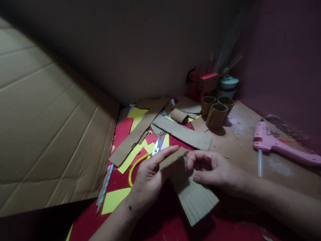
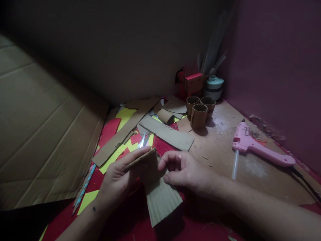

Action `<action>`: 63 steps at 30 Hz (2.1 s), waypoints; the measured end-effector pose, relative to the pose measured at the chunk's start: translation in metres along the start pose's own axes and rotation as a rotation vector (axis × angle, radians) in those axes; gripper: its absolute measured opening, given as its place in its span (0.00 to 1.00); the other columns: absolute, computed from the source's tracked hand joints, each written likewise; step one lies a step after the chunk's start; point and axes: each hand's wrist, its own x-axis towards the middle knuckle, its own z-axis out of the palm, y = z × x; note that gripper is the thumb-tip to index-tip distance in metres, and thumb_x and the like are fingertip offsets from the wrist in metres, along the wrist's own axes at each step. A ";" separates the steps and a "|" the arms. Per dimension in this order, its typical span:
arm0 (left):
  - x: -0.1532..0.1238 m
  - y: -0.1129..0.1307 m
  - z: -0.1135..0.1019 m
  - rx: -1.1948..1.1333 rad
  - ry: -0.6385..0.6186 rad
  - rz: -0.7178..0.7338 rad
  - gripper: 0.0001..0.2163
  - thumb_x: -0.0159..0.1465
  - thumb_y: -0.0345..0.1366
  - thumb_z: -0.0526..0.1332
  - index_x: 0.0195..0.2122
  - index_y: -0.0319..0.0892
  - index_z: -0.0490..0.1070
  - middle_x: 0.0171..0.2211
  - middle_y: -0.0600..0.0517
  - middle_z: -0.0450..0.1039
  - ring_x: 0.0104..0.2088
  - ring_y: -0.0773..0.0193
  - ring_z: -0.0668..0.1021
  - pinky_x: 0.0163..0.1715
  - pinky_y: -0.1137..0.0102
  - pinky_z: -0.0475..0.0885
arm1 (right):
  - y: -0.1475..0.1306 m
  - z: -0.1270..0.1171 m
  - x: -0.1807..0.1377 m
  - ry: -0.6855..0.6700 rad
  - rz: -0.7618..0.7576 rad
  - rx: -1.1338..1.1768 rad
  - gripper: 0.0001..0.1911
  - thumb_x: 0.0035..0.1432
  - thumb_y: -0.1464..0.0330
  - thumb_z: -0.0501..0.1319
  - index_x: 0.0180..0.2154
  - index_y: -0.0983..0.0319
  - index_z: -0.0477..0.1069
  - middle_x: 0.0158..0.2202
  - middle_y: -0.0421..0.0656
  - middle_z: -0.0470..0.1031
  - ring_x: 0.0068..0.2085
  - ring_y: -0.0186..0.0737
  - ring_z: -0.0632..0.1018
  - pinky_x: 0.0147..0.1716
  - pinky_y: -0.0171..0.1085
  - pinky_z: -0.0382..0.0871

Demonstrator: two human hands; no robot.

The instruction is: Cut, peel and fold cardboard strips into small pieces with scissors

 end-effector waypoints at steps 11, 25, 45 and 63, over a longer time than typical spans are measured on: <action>0.005 -0.011 0.000 0.182 -0.144 0.403 0.19 0.62 0.23 0.59 0.50 0.49 0.75 0.48 0.48 0.76 0.47 0.65 0.78 0.46 0.75 0.72 | 0.005 0.002 0.002 0.011 -0.040 0.140 0.15 0.46 0.78 0.65 0.35 0.61 0.64 0.30 0.36 0.67 0.29 0.29 0.68 0.27 0.29 0.61; -0.002 -0.021 0.004 0.219 -0.111 0.400 0.13 0.62 0.22 0.57 0.45 0.44 0.72 0.44 0.48 0.77 0.43 0.62 0.79 0.43 0.70 0.74 | 0.004 0.004 0.007 0.077 0.043 0.173 0.16 0.58 0.57 0.62 0.30 0.64 0.70 0.23 0.36 0.65 0.23 0.28 0.65 0.24 0.29 0.58; -0.010 -0.025 0.008 0.193 -0.074 0.444 0.17 0.60 0.20 0.59 0.46 0.46 0.71 0.43 0.49 0.79 0.42 0.61 0.81 0.42 0.70 0.76 | 0.001 0.011 0.002 0.242 0.116 0.157 0.11 0.50 0.64 0.67 0.25 0.63 0.69 0.16 0.33 0.59 0.18 0.26 0.58 0.18 0.29 0.49; 0.005 -0.001 0.005 -0.265 -0.130 -0.372 0.14 0.64 0.43 0.59 0.46 0.42 0.73 0.33 0.51 0.74 0.24 0.70 0.73 0.24 0.76 0.68 | -0.002 0.011 -0.001 0.276 -0.212 -0.036 0.13 0.56 0.64 0.65 0.23 0.61 0.66 0.32 0.39 0.68 0.32 0.33 0.68 0.30 0.32 0.62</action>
